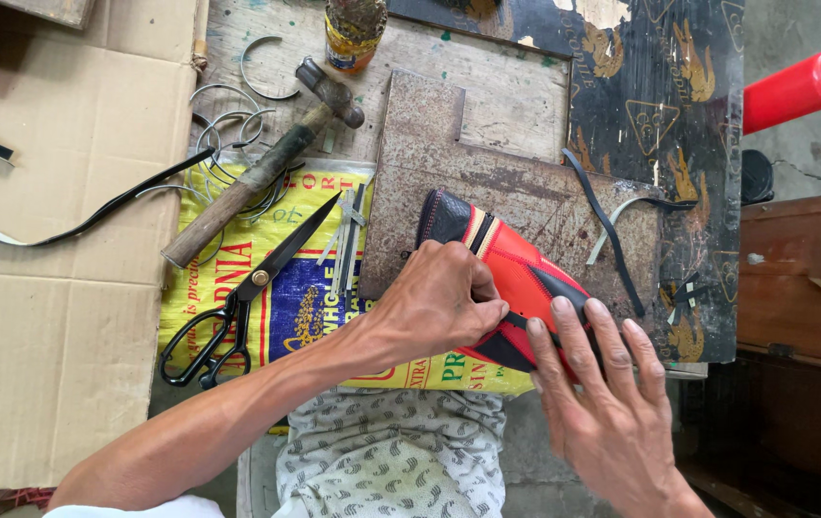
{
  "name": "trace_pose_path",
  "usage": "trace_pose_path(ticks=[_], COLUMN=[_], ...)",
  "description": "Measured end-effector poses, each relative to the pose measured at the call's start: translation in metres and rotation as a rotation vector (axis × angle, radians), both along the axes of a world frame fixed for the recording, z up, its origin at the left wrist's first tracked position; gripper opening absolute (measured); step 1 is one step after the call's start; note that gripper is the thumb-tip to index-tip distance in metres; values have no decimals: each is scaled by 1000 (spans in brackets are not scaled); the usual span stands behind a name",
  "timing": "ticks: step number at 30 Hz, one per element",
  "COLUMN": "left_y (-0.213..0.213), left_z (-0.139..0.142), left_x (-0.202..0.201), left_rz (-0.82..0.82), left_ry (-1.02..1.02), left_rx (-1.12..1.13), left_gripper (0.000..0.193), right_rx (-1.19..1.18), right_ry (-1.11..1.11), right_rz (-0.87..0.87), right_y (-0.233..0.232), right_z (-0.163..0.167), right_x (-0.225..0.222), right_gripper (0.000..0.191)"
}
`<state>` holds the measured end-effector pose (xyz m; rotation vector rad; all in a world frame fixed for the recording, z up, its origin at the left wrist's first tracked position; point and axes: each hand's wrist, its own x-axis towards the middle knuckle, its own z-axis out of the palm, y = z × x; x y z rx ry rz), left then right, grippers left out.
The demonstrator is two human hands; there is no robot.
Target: The person folds and presses the edges of a red and black leather shoe upper on a work table, aligning its panels and trimming a leather strip with scissors. They then turn the piece right-side out and hammer along its seams with a mallet.
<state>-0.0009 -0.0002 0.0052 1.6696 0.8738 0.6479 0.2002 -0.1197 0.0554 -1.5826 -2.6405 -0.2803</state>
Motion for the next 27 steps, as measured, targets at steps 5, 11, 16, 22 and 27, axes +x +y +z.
trace_pose_path(ticks=[5,11,16,22,27], left_y=[1,13,16,16,21], left_z=[-1,-2,-6,-15,-21], left_x=[-2,-30,-50,-52,-51], left_rz=[-26,-10,26,40,7], left_ry=[25,132,220,195,218], left_rx=[-12,52,17,-16,-33], left_gripper=[23,21,20,22,25], right_rx=[-72,-52,-40,-42,-50], right_ry=[-55,-61,-59,-66,-68], right_rz=[40,63,55,31,37], right_y=[8,5,1,1,1], right_z=[-6,-6,-8,-8,-8], right_x=[-13,-7,-6,-3,-1], right_gripper=[55,53,53,51,52])
